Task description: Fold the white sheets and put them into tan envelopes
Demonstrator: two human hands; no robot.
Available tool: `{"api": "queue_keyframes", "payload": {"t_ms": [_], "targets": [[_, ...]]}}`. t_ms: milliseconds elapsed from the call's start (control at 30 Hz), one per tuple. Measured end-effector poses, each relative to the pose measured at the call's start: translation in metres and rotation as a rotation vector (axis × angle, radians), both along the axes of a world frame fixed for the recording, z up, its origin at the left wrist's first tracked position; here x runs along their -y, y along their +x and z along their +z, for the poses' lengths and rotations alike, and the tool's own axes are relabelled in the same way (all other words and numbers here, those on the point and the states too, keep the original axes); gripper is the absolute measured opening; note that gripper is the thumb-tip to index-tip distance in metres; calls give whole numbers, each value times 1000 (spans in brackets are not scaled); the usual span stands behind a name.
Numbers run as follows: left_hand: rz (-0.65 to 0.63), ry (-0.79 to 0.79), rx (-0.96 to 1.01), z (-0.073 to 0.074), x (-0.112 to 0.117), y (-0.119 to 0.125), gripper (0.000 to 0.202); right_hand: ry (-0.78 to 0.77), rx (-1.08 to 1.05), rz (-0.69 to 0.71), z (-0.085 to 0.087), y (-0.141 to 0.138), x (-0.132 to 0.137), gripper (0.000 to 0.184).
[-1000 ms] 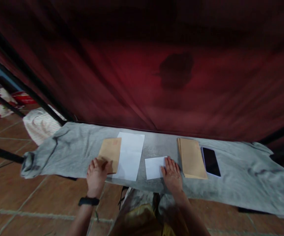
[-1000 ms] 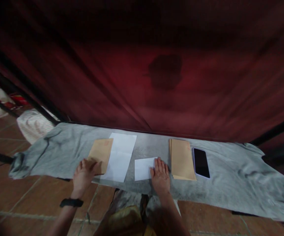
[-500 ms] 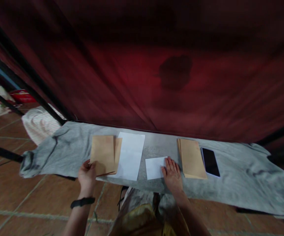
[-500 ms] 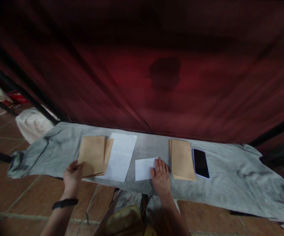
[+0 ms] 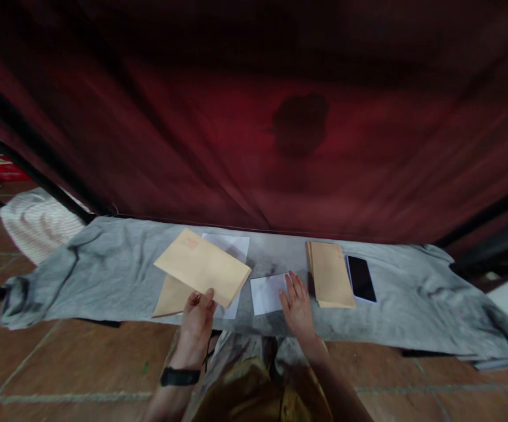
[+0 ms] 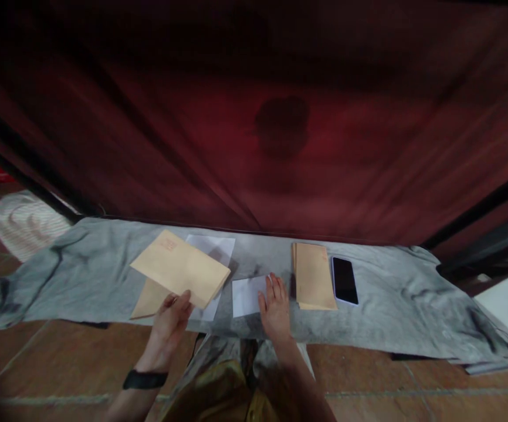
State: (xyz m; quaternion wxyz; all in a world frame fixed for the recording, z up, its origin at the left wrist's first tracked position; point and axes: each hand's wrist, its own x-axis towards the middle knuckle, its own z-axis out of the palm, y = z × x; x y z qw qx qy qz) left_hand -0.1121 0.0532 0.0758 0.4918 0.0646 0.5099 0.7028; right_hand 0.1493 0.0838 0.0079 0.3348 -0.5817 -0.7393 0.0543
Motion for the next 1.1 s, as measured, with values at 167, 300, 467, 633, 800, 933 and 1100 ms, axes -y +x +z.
{"api": "queue_keyframes", "payload": {"t_ms": [167, 300, 467, 633, 800, 933, 1100], "targets": [[-107, 32, 11, -8, 6, 52, 49, -393, -727, 149, 23, -37, 6, 52], [-164, 18, 17, -10, 7, 66, 46, -669, -1109, 200, 32, -51, 8, 51], [-200, -47, 53, -16, 6, 62, 34, -783, -1292, 199, 46, -44, 15, 42], [-268, -62, 21, -16, 6, 65, 30, -774, -1307, 241, 56, -36, 17, 34], [-357, -8, -68, -10, 13, 72, 30, -678, -1218, 244, 59, -33, 13, 31], [-575, -94, -242, -8, 27, 72, 37, -438, -1062, 195, 66, -24, 8, 25], [-580, 105, -1208, -1, 40, 64, 41, -384, -932, 210, 79, -1, 11, 20]]}}
